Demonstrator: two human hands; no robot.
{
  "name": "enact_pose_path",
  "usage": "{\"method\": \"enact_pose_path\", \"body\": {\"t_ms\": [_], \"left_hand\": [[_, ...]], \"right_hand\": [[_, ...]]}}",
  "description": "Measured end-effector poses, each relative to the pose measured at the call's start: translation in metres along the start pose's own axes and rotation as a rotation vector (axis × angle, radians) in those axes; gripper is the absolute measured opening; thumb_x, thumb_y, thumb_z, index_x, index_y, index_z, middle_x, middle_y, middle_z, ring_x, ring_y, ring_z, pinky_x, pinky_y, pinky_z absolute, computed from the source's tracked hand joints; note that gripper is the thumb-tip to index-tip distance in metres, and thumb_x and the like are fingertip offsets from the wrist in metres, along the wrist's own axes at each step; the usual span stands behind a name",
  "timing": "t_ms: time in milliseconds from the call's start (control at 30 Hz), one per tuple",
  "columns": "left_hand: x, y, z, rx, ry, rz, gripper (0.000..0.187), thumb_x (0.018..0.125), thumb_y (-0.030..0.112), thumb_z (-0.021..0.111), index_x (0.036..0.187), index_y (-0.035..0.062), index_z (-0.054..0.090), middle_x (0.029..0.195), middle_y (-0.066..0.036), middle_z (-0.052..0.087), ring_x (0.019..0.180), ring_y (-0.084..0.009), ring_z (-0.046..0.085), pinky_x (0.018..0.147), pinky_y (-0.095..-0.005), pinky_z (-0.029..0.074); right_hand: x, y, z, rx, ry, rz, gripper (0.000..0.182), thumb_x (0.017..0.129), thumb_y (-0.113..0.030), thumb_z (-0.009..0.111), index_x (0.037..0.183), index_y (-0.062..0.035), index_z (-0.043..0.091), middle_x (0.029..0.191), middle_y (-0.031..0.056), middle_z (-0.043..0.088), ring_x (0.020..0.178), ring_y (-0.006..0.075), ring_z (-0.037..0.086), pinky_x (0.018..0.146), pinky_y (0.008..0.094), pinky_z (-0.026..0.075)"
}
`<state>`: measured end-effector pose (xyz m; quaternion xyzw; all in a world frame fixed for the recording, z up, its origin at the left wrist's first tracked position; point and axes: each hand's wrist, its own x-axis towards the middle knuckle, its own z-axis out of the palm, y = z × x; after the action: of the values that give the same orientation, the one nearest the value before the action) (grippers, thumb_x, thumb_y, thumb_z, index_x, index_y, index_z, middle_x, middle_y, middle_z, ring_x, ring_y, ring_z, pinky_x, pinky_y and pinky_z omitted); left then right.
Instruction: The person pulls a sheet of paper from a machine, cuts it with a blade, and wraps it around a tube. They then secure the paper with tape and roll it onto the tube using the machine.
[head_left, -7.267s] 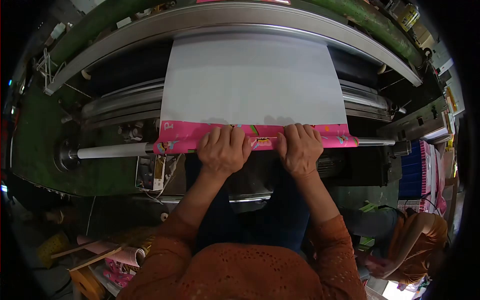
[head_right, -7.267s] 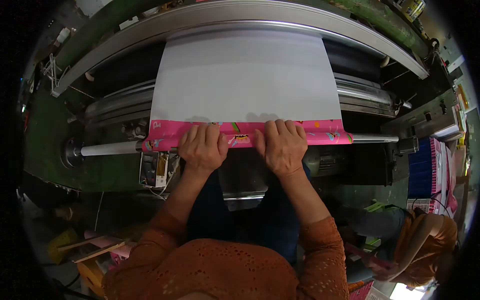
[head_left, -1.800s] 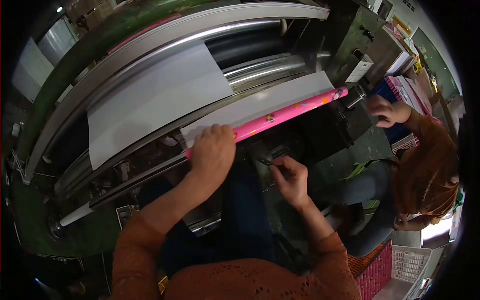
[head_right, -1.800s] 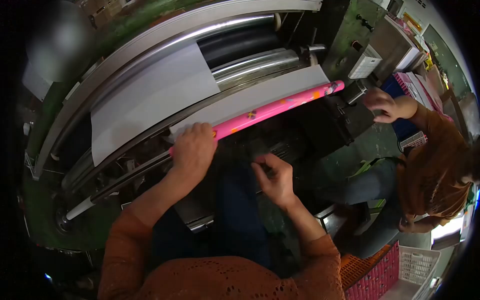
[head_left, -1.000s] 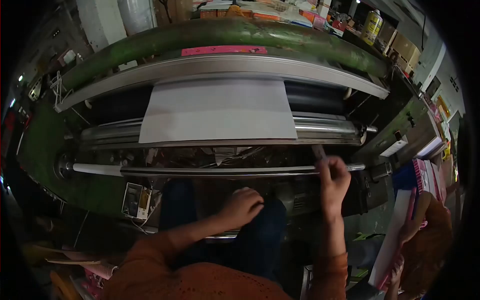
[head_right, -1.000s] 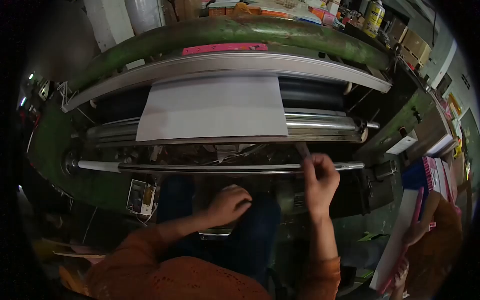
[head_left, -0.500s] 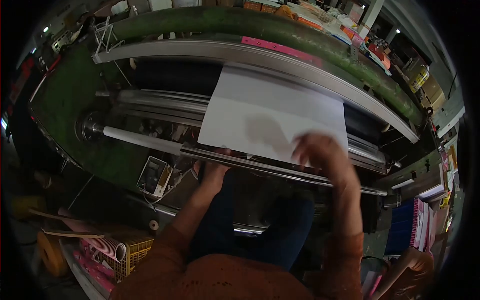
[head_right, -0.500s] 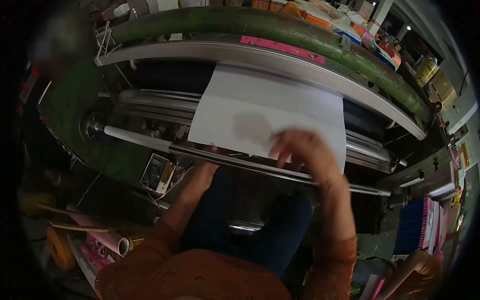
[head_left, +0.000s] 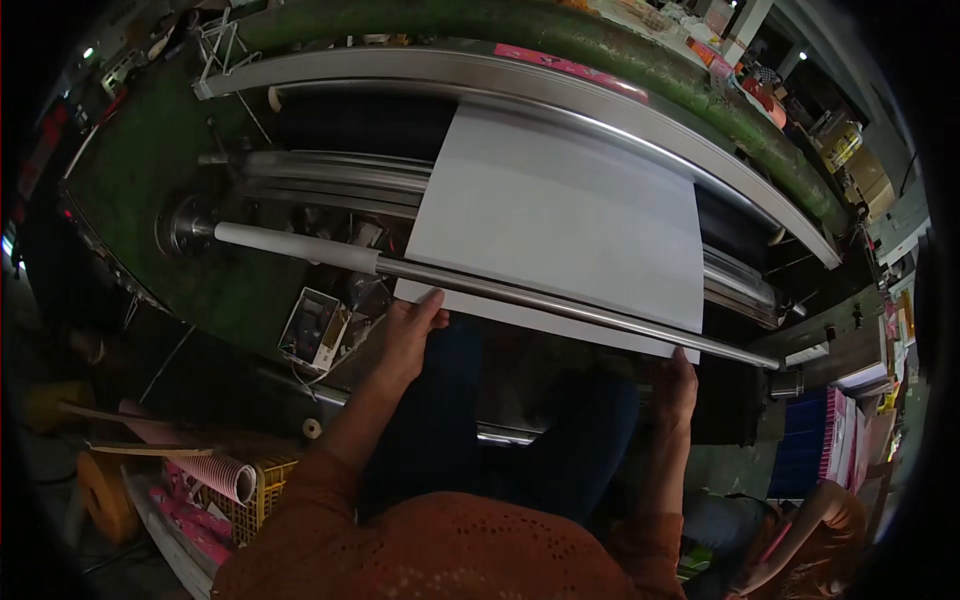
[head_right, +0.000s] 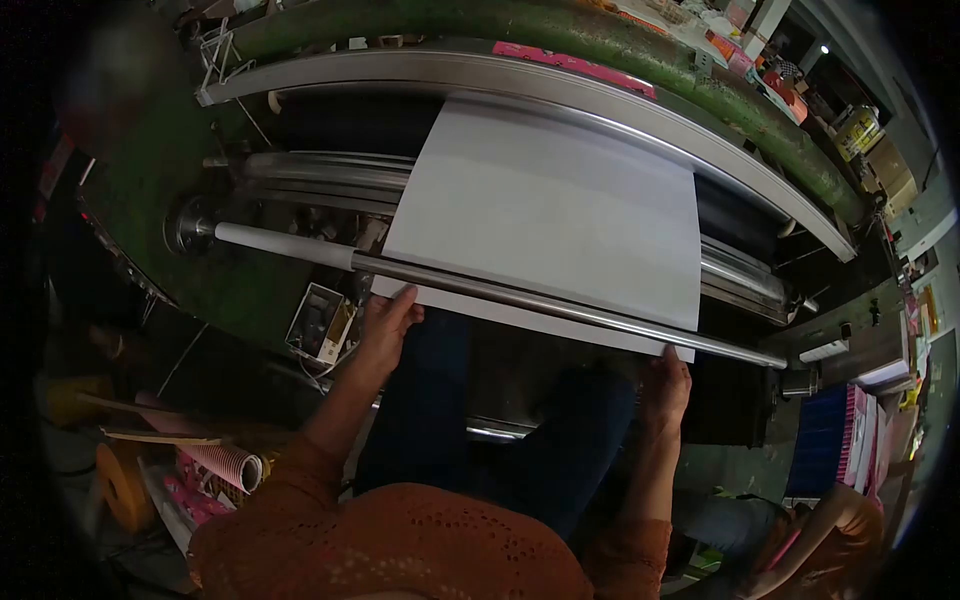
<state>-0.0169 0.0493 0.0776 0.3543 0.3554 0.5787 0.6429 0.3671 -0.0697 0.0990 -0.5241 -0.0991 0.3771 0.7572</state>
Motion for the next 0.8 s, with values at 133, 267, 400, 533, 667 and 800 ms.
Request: {"method": "enact_pose_path", "body": {"t_ms": [133,267,400,533,667,800], "left_hand": [[-0.023,0.031,0.011,0.036,0.018,-0.047,0.013,0.091,0.019,0.064,0.095,0.0062,0.065,0.081,0.0,0.063,0.071,-0.0078,0.059,0.064,-0.0237,0.049],[-0.036,0.055,0.02,-0.002,0.059,-0.16,0.013,0.09,0.017,0.064,0.099,0.0074,0.061,0.084,-0.001,0.062,0.072,-0.0087,0.059,0.063,-0.0245,0.048],[-0.039,0.067,0.034,-0.082,0.046,-0.094,0.011,0.091,0.016,0.063,0.096,0.0074,0.061,0.082,-0.001,0.062,0.071,-0.0094,0.059,0.061,-0.0252,0.047],[-0.032,0.078,0.039,-0.085,0.02,-0.065,0.014,0.093,0.017,0.061,0.099,0.0041,0.061,0.083,-0.004,0.065,0.07,-0.0114,0.06,0.064,-0.0269,0.048],[-0.033,0.084,0.065,-0.082,0.052,0.134,0.018,0.092,0.017,0.061,0.098,0.0,0.063,0.09,-0.011,0.067,0.076,-0.02,0.063,0.073,-0.0328,0.05],[-0.026,0.048,0.094,1.26,-0.392,1.092,0.034,0.08,0.017,0.068,0.109,-0.0001,0.061,0.107,-0.013,0.061,0.104,-0.0309,0.056,0.088,-0.0389,0.046]], "right_hand": [[-0.01,-0.021,-0.016,-0.091,-0.062,0.005,0.027,0.087,-0.019,0.069,0.067,-0.011,0.053,0.062,0.0,0.053,0.057,0.0093,0.048,0.057,0.0229,0.04],[-0.035,-0.047,-0.014,-0.49,-0.09,-0.326,0.02,0.089,-0.02,0.067,0.096,-0.0029,0.06,0.088,0.0058,0.061,0.078,0.0128,0.057,0.072,0.0264,0.046],[-0.091,-0.088,0.044,-1.426,-0.123,-1.18,0.046,0.073,-0.005,0.074,0.117,-0.0082,0.06,0.12,0.0108,0.057,0.115,0.0309,0.051,0.099,0.0418,0.039],[-0.066,-0.112,0.064,-1.504,-0.237,-1.251,0.012,0.069,-0.004,0.072,0.079,-0.0074,0.066,0.112,0.0068,0.059,0.111,0.0306,0.049,0.094,0.0403,0.036],[-0.019,-0.129,0.094,-1.557,-0.357,-1.183,0.01,0.068,-0.007,0.074,0.076,-0.009,0.068,0.105,0.0058,0.061,0.107,0.0281,0.052,0.09,0.0391,0.039],[0.033,-0.118,0.099,-1.555,-0.497,-1.032,0.012,0.065,-0.01,0.075,0.076,-0.0121,0.072,0.102,0.0044,0.062,0.103,0.0271,0.054,0.085,0.0396,0.042]]}}
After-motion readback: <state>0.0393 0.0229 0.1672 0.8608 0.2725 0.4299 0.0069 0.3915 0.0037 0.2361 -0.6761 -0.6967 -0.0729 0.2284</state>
